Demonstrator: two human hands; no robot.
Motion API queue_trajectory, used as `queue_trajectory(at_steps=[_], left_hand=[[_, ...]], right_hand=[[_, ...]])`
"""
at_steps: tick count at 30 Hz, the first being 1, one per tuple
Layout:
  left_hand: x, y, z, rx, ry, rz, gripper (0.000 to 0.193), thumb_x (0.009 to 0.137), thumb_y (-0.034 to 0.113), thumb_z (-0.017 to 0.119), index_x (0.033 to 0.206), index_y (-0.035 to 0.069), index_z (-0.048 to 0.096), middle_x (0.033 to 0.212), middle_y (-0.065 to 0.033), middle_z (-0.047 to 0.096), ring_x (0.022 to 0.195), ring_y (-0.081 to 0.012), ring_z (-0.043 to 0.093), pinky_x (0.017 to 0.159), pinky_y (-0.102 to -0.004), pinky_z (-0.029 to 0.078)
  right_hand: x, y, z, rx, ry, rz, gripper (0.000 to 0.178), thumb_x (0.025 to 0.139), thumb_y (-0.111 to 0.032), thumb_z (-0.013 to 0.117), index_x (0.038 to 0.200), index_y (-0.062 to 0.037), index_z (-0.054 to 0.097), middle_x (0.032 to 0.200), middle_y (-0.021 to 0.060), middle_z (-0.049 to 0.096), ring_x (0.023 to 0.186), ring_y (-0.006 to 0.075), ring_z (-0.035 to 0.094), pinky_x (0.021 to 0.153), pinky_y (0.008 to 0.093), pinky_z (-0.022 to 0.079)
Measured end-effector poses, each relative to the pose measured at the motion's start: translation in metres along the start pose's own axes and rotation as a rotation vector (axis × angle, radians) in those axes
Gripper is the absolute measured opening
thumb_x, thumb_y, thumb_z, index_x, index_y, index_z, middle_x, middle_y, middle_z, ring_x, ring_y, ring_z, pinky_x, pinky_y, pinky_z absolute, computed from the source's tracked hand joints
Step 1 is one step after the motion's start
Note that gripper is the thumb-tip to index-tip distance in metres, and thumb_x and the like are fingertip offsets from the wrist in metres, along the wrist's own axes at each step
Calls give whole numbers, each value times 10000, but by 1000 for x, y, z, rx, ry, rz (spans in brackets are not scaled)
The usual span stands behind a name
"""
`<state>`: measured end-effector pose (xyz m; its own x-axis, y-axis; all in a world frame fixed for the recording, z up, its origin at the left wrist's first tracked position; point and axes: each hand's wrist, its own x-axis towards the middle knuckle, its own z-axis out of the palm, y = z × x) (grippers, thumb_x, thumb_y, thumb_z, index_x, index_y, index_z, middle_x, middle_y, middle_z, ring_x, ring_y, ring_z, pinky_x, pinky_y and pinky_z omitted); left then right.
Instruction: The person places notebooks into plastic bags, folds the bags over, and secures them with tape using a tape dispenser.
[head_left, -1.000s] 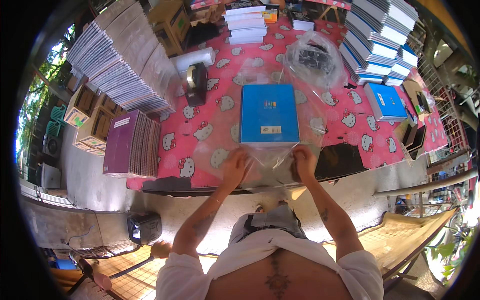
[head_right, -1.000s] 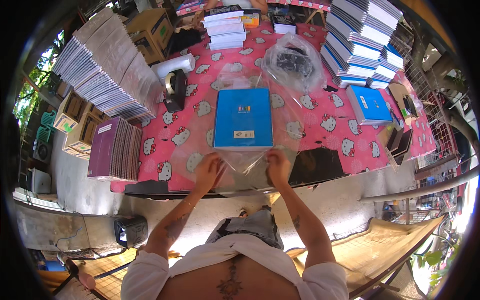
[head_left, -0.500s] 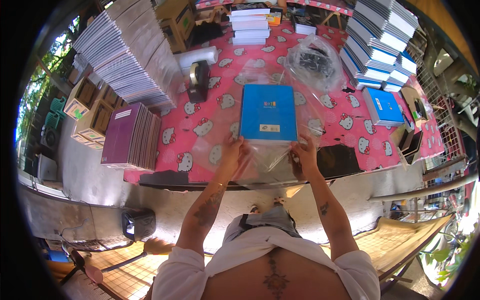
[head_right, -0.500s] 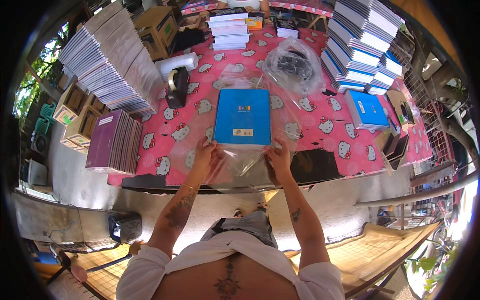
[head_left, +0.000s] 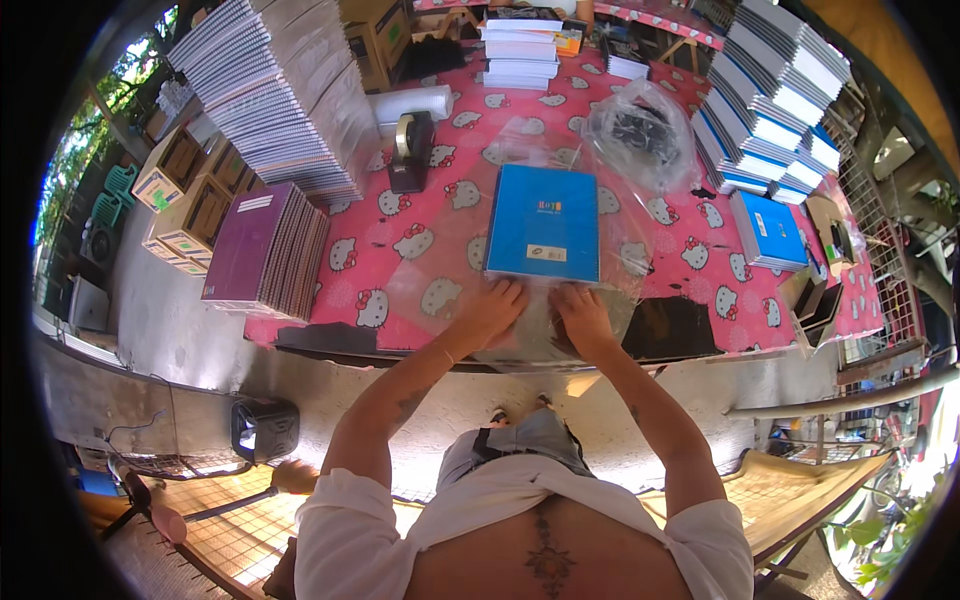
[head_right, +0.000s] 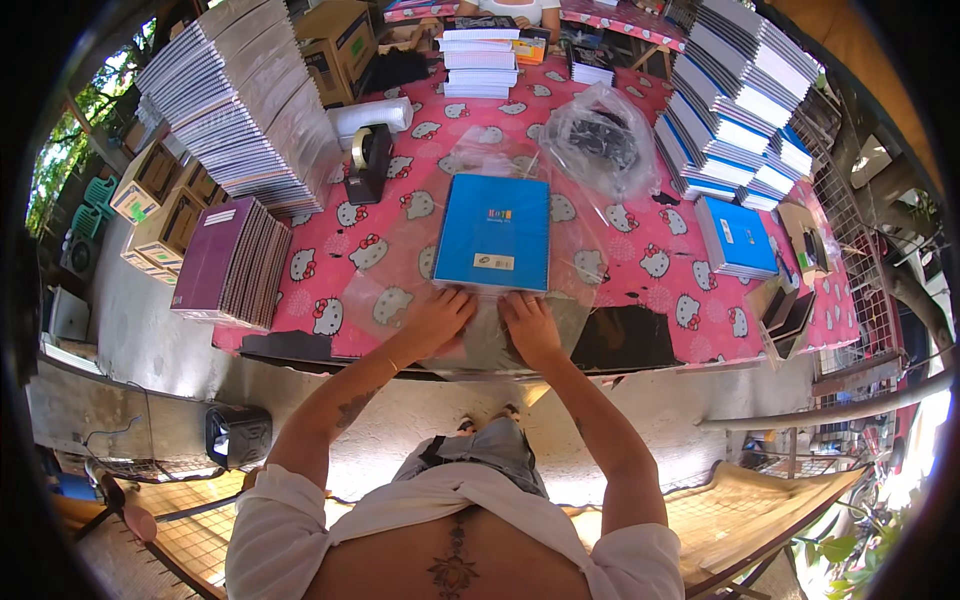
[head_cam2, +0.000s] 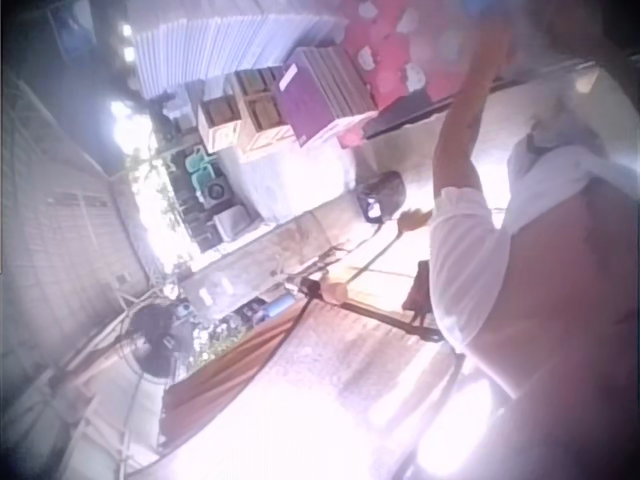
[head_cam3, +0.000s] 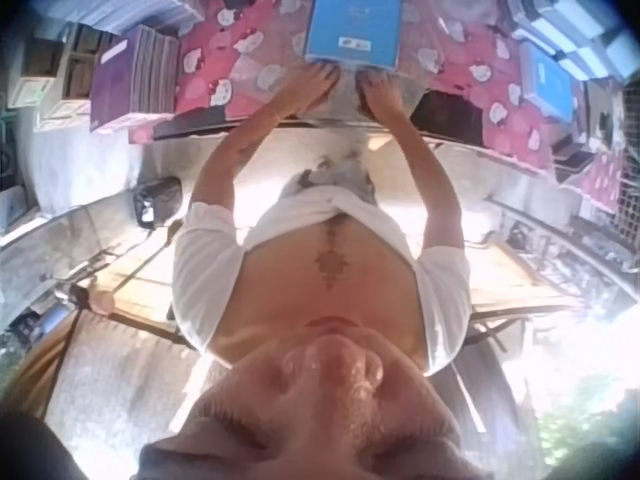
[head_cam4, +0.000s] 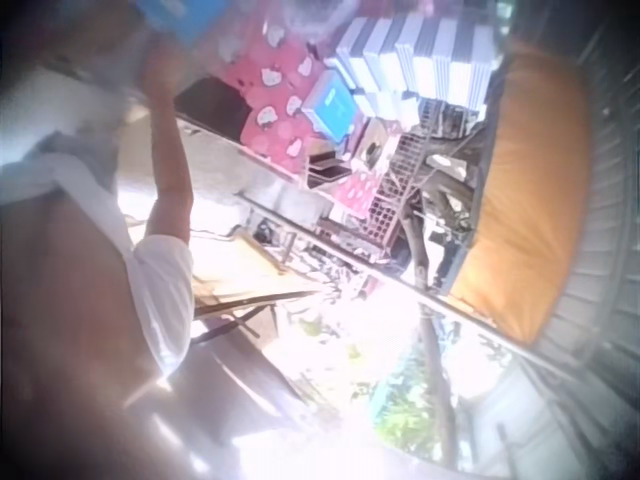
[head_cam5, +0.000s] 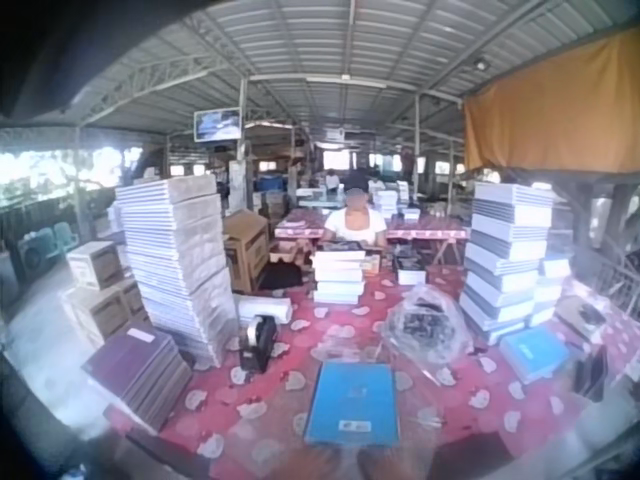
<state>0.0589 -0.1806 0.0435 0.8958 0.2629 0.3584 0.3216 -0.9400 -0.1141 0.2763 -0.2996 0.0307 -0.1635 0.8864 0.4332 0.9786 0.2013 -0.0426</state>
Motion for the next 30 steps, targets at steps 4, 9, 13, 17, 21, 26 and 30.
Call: queue_trajectory(at_steps=[4, 9, 13, 17, 21, 26, 30], left_hand=[[-4, 7, 20, 82, -25, -29, 550, 783, 213, 657, 1278, 0, 546, 1169, -97, 564, 1088, -269, 559, 971, -361, 466], [13, 23, -4, -99, 42, -51, 457, 817, 204, 670, 1234, 37, 590, 1190, -101, 580, 1112, -284, 551, 1001, -409, 442], [41, 13, -18, -213, 181, 6, 223, 844, 167, 691, 1057, 103, 678, 1232, -95, 604, 1132, -297, 569, 1000, -431, 440], [44, -12, -10, -405, 113, -61, 158, 834, 155, 720, 974, 90, 688, 1214, -101, 635, 1074, -308, 619, 922, -432, 493], [65, -11, -32, -625, -25, -211, 147, 862, 131, 702, 984, 48, 689, 1080, -128, 689, 928, -337, 669, 794, -417, 542], [87, -26, -28, -725, -17, -205, 115, 864, 98, 692, 957, 32, 701, 1001, -136, 706, 875, -347, 682, 745, -420, 539], [96, -43, -16, -619, -40, -227, 124, 858, 137, 704, 934, 40, 711, 947, -134, 701, 792, -341, 671, 692, -426, 526]], right_hand=[[1, -6, 5, 52, -79, 19, 462, 837, -96, 576, 1295, -34, 562, 1282, 142, 528, 1244, 346, 493, 1022, 442, 447], [-10, -1, -1, 204, -125, 146, 435, 870, -125, 580, 1290, -15, 554, 1295, 119, 551, 1224, 318, 521, 1038, 433, 449], [-7, -1, 0, 284, -131, 241, 441, 856, -131, 607, 1280, -30, 544, 1278, 135, 573, 1224, 313, 519, 1015, 435, 447], [-4, -21, -20, 234, 75, 283, 437, 836, -146, 658, 1250, -53, 557, 1236, 144, 582, 1194, 302, 521, 966, 435, 436], [22, -18, -46, 200, 239, 355, 445, 811, -159, 707, 1222, -64, 564, 1188, 128, 584, 1170, 297, 518, 949, 435, 426], [64, 30, -19, 410, -62, 64, 350, 807, -158, 722, 1121, -49, 615, 1067, 103, 611, 1080, 297, 573, 875, 449, 487], [79, 29, -11, 522, -197, 232, 236, 832, -138, 682, 1050, -72, 624, 998, 118, 602, 1083, 379, 576, 851, 470, 502]])
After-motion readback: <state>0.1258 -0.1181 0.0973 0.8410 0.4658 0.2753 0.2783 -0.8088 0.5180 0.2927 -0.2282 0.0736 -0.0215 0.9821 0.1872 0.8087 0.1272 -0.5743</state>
